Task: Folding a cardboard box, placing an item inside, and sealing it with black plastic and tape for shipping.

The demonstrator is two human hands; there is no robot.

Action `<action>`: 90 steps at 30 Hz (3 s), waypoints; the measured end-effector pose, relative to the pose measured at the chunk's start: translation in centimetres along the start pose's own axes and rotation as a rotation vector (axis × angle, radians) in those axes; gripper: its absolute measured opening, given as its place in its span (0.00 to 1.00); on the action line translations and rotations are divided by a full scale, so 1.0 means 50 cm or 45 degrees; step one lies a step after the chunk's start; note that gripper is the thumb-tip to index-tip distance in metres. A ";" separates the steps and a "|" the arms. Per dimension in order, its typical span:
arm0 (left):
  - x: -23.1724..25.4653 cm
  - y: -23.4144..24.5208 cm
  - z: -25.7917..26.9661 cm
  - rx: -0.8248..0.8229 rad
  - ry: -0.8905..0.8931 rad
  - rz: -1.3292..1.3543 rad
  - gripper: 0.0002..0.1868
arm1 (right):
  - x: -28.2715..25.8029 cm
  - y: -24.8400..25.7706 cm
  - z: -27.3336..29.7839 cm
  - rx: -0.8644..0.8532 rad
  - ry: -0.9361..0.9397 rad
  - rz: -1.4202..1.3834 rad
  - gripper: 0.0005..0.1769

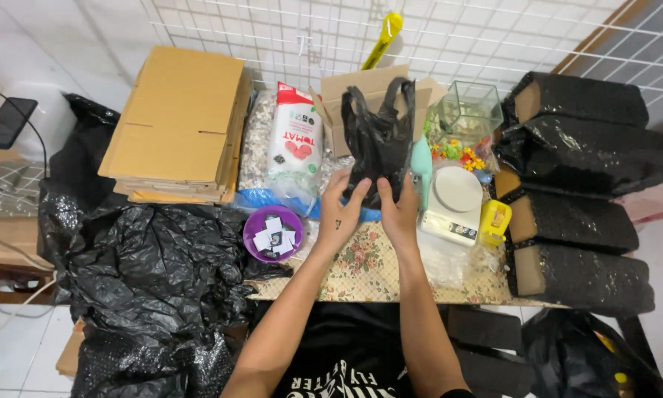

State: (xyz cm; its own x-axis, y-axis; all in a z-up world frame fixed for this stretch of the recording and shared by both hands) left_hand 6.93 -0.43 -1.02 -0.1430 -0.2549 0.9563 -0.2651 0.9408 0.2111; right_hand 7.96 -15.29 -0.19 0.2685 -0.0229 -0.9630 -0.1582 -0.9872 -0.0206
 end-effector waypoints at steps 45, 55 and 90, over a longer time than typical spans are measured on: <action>-0.163 -0.183 0.018 -0.702 0.229 0.249 0.11 | -0.054 0.050 -0.051 0.045 0.168 -0.881 0.34; 0.037 -0.009 0.029 0.098 -0.474 -0.038 0.31 | 0.072 0.124 -0.066 0.386 -0.136 -0.640 0.13; -0.042 -0.074 -0.089 -0.294 0.037 -0.061 0.31 | 0.247 0.056 -0.096 -0.001 -0.322 -0.212 0.37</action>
State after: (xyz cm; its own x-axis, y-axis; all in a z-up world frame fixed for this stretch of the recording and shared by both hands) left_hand 12.44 -2.38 -2.91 -0.1069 -0.2974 0.9487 -0.0450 0.9547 0.2942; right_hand 15.37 -19.10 -10.86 0.0452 0.1792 -0.9828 -0.1313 -0.9742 -0.1836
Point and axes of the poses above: each hand's wrist, its own z-axis away from the middle knuckle, its own y-axis out of the back of the hand, x = y × z, the point moved 9 cm from there along -z, towards the middle knuckle, and after that the axes turned 15 degrees about -z, right-handed, at the moved point
